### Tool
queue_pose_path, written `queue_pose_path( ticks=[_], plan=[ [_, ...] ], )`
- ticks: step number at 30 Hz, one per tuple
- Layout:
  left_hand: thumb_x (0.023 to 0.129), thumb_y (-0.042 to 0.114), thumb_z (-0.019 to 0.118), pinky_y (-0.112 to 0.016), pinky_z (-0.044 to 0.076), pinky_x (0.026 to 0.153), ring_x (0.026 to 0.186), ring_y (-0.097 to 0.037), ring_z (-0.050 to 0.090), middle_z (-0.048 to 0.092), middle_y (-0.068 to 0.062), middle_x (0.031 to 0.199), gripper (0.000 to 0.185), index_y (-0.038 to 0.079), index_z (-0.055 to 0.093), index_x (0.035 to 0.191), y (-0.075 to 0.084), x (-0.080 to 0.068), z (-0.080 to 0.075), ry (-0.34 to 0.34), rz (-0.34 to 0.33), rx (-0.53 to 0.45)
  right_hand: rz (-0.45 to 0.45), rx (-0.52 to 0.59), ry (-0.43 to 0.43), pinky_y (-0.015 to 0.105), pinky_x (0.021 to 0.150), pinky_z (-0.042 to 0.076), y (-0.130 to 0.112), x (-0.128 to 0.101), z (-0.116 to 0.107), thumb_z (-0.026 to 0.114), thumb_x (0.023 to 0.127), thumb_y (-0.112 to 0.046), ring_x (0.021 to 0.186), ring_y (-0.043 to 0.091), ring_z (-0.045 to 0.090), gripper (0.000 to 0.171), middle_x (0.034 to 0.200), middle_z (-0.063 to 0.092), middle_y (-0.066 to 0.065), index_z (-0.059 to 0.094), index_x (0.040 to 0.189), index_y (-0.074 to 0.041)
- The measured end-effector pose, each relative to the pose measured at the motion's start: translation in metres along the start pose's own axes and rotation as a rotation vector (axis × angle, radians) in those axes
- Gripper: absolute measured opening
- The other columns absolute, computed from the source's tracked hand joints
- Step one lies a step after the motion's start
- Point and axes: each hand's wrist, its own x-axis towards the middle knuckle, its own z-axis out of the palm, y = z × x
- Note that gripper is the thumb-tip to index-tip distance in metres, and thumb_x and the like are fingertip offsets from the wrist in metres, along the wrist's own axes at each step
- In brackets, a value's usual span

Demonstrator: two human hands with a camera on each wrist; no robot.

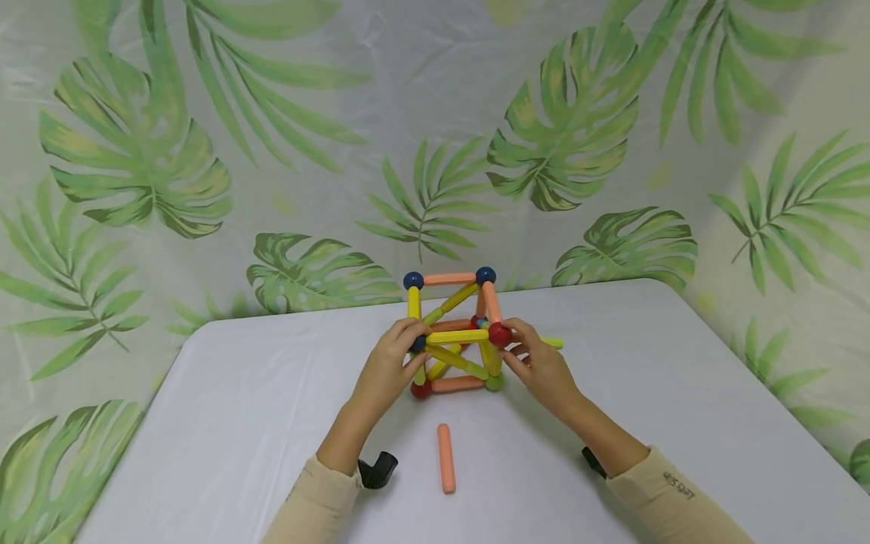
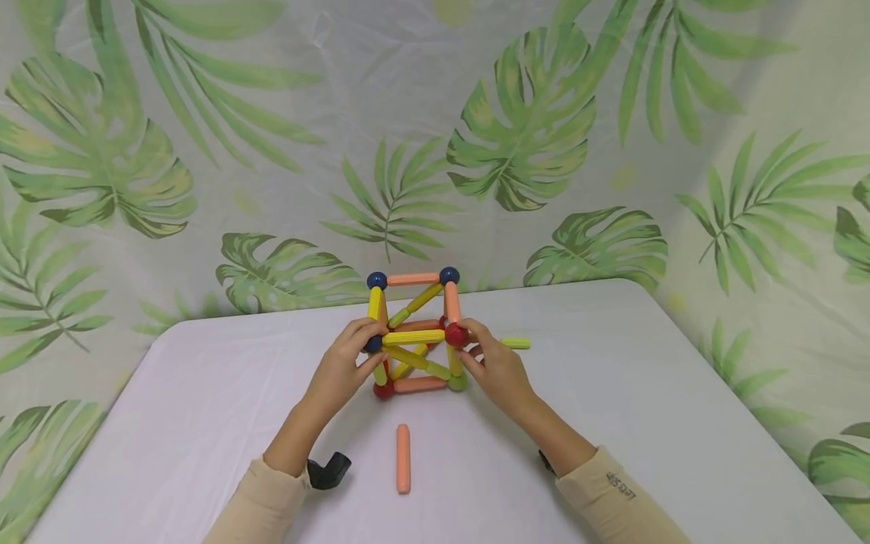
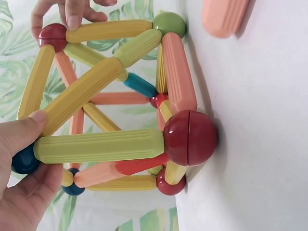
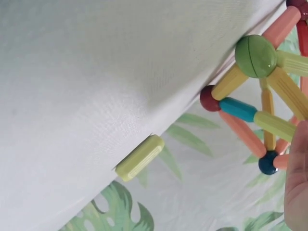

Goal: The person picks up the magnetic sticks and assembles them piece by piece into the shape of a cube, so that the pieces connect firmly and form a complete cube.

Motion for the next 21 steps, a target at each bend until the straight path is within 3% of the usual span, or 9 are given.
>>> queue_pose_path(
  ticks=[15,18,21],
  plan=[
    [0.074,0.001,0.072,-0.022,0.042,0.086,0.103,-0.016,0.052,0.050,-0.006,0.114,0.037,0.003,0.058,0.108,0.015,-0.014,-0.002,-0.010,0.024,-0.022,-0.049,-0.009,-0.031,0.022,0.058,0.049,-0.013,-0.016,-0.013,0.069,0.076,-0.001,0.071,0.013,0.060,0.055,0.094,0.063,0.010,0.039,0.121,-0.012],
    [0.073,0.007,0.074,-0.024,0.046,0.080,0.099,-0.019,0.052,0.045,-0.008,0.121,0.046,0.007,0.054,0.115,0.020,-0.018,-0.004,0.000,0.007,0.037,-0.042,-0.008,-0.065,0.023,0.059,0.049,-0.013,-0.017,-0.019,0.070,0.077,-0.005,0.074,0.013,0.059,0.059,0.094,0.063,0.007,0.037,0.124,-0.013],
    [0.072,0.014,0.076,-0.027,0.047,0.075,0.094,-0.021,0.048,0.035,-0.012,0.126,0.059,0.010,0.045,0.122,0.026,-0.025,-0.006,0.056,-0.030,0.107,-0.012,0.062,-0.100,0.027,0.065,0.050,-0.004,-0.015,-0.028,0.069,0.078,-0.007,0.083,0.016,0.057,0.063,0.098,0.061,0.006,0.033,0.129,-0.013]
  ],
)
